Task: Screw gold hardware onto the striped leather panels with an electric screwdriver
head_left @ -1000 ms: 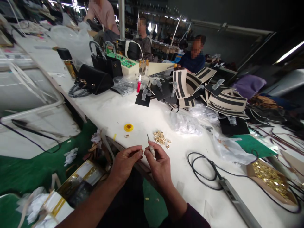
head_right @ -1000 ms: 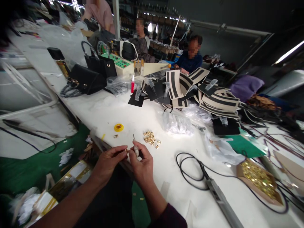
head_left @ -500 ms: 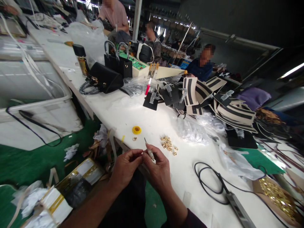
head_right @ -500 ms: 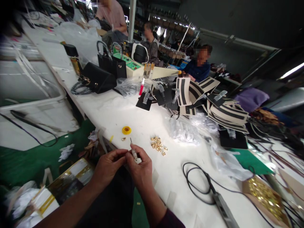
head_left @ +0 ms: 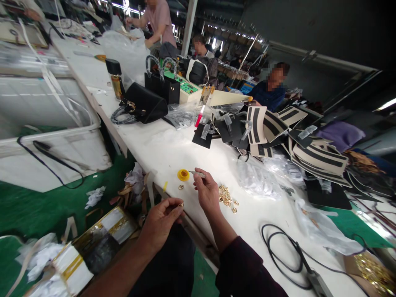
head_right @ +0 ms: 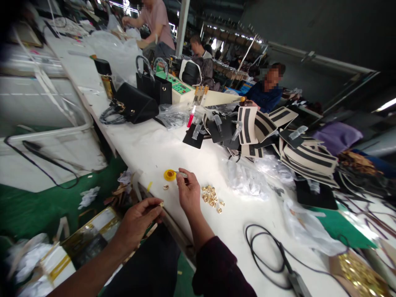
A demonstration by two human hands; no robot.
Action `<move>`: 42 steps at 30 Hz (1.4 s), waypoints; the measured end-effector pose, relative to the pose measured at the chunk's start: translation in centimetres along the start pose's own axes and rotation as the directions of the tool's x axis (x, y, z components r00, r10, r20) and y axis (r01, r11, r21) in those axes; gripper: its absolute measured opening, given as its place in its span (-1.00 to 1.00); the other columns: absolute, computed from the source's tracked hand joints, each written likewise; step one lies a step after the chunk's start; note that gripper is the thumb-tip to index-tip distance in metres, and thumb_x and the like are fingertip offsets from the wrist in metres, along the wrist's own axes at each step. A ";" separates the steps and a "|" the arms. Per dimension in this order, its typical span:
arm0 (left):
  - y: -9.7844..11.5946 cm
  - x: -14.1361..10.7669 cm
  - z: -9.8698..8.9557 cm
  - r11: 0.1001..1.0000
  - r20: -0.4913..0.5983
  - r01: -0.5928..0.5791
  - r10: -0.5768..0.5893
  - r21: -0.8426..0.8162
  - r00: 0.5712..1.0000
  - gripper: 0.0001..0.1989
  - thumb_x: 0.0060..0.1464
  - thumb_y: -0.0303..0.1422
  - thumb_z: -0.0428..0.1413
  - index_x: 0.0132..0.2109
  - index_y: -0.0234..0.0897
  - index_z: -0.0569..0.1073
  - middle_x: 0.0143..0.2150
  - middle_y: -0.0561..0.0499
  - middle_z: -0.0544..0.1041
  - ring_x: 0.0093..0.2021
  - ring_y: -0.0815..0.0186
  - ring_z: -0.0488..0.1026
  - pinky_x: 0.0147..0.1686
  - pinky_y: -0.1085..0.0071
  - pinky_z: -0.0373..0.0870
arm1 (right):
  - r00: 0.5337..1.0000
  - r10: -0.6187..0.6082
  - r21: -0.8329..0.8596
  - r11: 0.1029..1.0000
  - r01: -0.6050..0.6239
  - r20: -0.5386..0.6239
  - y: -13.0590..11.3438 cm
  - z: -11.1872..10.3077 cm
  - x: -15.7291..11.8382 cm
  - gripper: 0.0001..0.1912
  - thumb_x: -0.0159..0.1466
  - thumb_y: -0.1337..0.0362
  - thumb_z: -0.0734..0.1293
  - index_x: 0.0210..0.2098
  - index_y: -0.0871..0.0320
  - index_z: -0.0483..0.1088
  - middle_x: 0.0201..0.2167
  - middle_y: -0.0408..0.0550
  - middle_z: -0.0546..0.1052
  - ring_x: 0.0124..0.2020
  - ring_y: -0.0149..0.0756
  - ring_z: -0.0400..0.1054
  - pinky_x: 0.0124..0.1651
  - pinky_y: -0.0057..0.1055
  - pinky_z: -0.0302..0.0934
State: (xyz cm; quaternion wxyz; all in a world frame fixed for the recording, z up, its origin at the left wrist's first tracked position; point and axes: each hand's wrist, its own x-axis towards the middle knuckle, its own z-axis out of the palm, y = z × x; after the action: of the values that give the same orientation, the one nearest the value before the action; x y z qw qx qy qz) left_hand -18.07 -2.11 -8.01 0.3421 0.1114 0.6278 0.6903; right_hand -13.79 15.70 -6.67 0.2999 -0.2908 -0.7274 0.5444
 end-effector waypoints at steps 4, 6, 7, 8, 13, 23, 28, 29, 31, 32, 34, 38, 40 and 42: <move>0.2 0.0 -0.1 0.999 0.029 0.030 -0.030 -0.016 0.999 -0.50 -0.07 0.03 0.40 -0.14 -0.28 0.64 -0.41 -0.02 0.65 -0.41 0.25 0.58 -0.32 0.35 0.56 | 0.997 0.066 0.024 0.997 -0.067 0.041 1.1 1.1 1.3 -0.50 0.33 -0.10 0.38 0.06 0.14 0.53 -0.42 -0.13 0.54 -0.39 -0.25 0.41 -0.29 -0.33 0.34; 0.0 0.1 -0.2 0.999 0.033 0.048 -0.047 -0.024 0.998 -0.49 -0.07 0.03 0.40 -0.13 -0.28 0.63 -0.44 -0.02 0.64 -0.41 0.25 0.58 -0.31 0.35 0.56 | 0.997 0.069 0.027 0.997 -0.070 0.038 1.3 1.5 1.4 -0.55 0.31 -0.06 0.39 0.01 0.14 0.53 -0.43 -0.16 0.52 -0.41 -0.27 0.39 -0.31 -0.36 0.31; -0.1 0.1 -0.2 0.998 0.034 0.055 -0.055 -0.026 0.998 -0.48 -0.07 0.04 0.40 -0.13 -0.29 0.63 -0.44 -0.02 0.64 -0.40 0.25 0.59 -0.31 0.35 0.56 | 0.998 0.061 0.027 0.998 -0.062 0.031 1.3 1.7 1.4 -0.57 0.31 -0.05 0.40 -0.02 0.14 0.53 -0.42 -0.16 0.53 -0.41 -0.28 0.38 -0.31 -0.36 0.31; -0.2 0.2 -0.2 0.998 0.034 0.060 -0.059 -0.027 0.998 -0.48 -0.07 0.04 0.40 -0.13 -0.29 0.64 -0.44 -0.03 0.65 -0.40 0.25 0.59 -0.30 0.35 0.57 | 0.998 0.054 0.028 0.998 -0.054 0.026 1.4 1.8 1.4 -0.59 0.30 -0.04 0.40 -0.04 0.13 0.53 -0.40 -0.15 0.54 -0.40 -0.29 0.37 -0.30 -0.37 0.30; -0.2 0.3 0.2 0.996 0.032 0.071 -0.070 -0.044 0.997 -0.48 -0.07 0.02 0.42 -0.13 -0.32 0.64 -0.43 -0.06 0.67 -0.42 0.25 0.59 -0.32 0.35 0.56 | 0.999 0.027 -0.001 1.000 -0.027 0.038 1.3 2.0 1.3 -0.65 0.30 0.00 0.39 -0.10 0.12 0.55 -0.33 -0.12 0.58 -0.36 -0.28 0.38 -0.27 -0.37 0.29; 1.0 0.0 0.7 0.994 0.020 0.100 -0.099 -0.041 0.995 -0.50 -0.07 0.05 0.41 -0.21 -0.29 0.61 -0.50 -0.04 0.64 -0.51 0.30 0.53 -0.51 0.46 0.41 | 1.000 0.010 -0.049 0.999 -0.010 0.007 1.7 1.8 1.3 -0.66 0.32 0.01 0.37 -0.10 0.13 0.55 -0.34 -0.10 0.57 -0.35 -0.26 0.38 -0.25 -0.35 0.28; 1.4 -0.2 0.8 0.993 0.025 0.100 -0.099 -0.058 0.995 -0.46 -0.08 0.09 0.41 -0.20 -0.31 0.60 -0.48 -0.05 0.65 -0.51 0.31 0.53 -0.51 0.46 0.42 | 1.000 -0.007 -0.061 0.998 0.006 -0.014 1.8 1.9 1.2 -0.65 0.33 0.02 0.35 -0.09 0.14 0.55 -0.30 -0.07 0.59 -0.36 -0.28 0.37 -0.24 -0.35 0.28; 1.5 -0.2 0.9 0.993 0.027 0.098 -0.097 -0.061 0.995 -0.45 -0.08 0.09 0.41 -0.19 -0.31 0.60 -0.47 -0.05 0.65 -0.51 0.31 0.53 -0.50 0.45 0.43 | 1.000 -0.013 -0.064 0.998 0.012 -0.017 1.8 1.8 1.2 -0.65 0.33 0.02 0.35 -0.09 0.15 0.55 -0.30 -0.07 0.59 -0.36 -0.28 0.37 -0.24 -0.35 0.28; 1.7 -0.2 1.0 0.994 0.030 0.090 -0.088 -0.064 0.996 -0.44 -0.08 0.08 0.41 -0.18 -0.33 0.59 -0.45 -0.05 0.65 -0.50 0.32 0.54 -0.46 0.44 0.47 | 1.000 -0.023 -0.078 0.997 0.021 -0.018 1.9 1.8 1.2 -0.66 0.32 0.03 0.35 -0.10 0.15 0.56 -0.32 -0.08 0.59 -0.37 -0.28 0.37 -0.24 -0.35 0.27; 1.8 -0.2 1.0 0.994 0.034 0.085 -0.083 -0.067 0.996 -0.44 -0.08 0.08 0.41 -0.18 -0.33 0.59 -0.45 -0.04 0.65 -0.49 0.32 0.54 -0.45 0.44 0.48 | 0.999 -0.025 -0.082 0.996 0.023 -0.021 1.9 1.8 1.2 -0.66 0.32 0.03 0.36 -0.12 0.15 0.57 -0.33 -0.09 0.58 -0.37 -0.28 0.36 -0.25 -0.35 0.27; 1.8 -0.1 1.1 0.995 0.038 0.072 -0.070 -0.075 0.997 -0.45 -0.07 0.07 0.41 -0.19 -0.33 0.58 -0.47 -0.03 0.63 -0.48 0.33 0.53 -0.43 0.44 0.49 | 0.999 -0.026 -0.074 0.997 0.024 -0.035 1.9 1.8 1.2 -0.66 0.31 0.03 0.36 -0.13 0.15 0.57 -0.35 -0.10 0.58 -0.39 -0.28 0.35 -0.27 -0.35 0.27; 1.5 0.1 1.0 0.995 0.031 0.053 -0.050 -0.080 0.998 -0.48 -0.05 0.05 0.41 -0.20 -0.32 0.57 -0.49 0.00 0.61 -0.47 0.34 0.53 -0.42 0.46 0.49 | 0.999 -0.013 -0.050 0.999 0.010 -0.049 1.8 1.7 1.2 -0.67 0.28 0.03 0.38 -0.17 0.15 0.58 -0.41 -0.12 0.56 -0.44 -0.30 0.33 -0.31 -0.36 0.26; 1.4 0.1 0.9 0.996 0.022 0.041 -0.040 -0.079 0.999 -0.49 -0.03 0.03 0.41 -0.19 -0.32 0.56 -0.49 0.01 0.61 -0.47 0.34 0.52 -0.43 0.46 0.48 | 0.998 -0.015 -0.027 1.000 0.014 -0.064 1.7 1.7 1.1 -0.69 0.28 0.04 0.38 -0.18 0.14 0.58 -0.41 -0.13 0.55 -0.44 -0.30 0.32 -0.32 -0.36 0.26; 1.4 0.2 0.8 0.996 0.010 0.036 -0.035 -0.077 0.999 -0.51 -0.03 0.02 0.41 -0.19 -0.32 0.57 -0.49 0.02 0.60 -0.47 0.35 0.52 -0.43 0.47 0.47 | 0.996 -0.020 0.022 1.000 0.022 -0.089 1.4 1.6 1.1 -0.68 0.28 0.04 0.38 -0.16 0.14 0.57 -0.40 -0.13 0.55 -0.43 -0.30 0.33 -0.32 -0.36 0.26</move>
State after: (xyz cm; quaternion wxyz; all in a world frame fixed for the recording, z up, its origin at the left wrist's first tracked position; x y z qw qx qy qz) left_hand -18.25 -1.29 -6.61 0.3609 0.0899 0.6009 0.7075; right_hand -15.55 15.89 -8.21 0.3410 -0.3037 -0.7101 0.5360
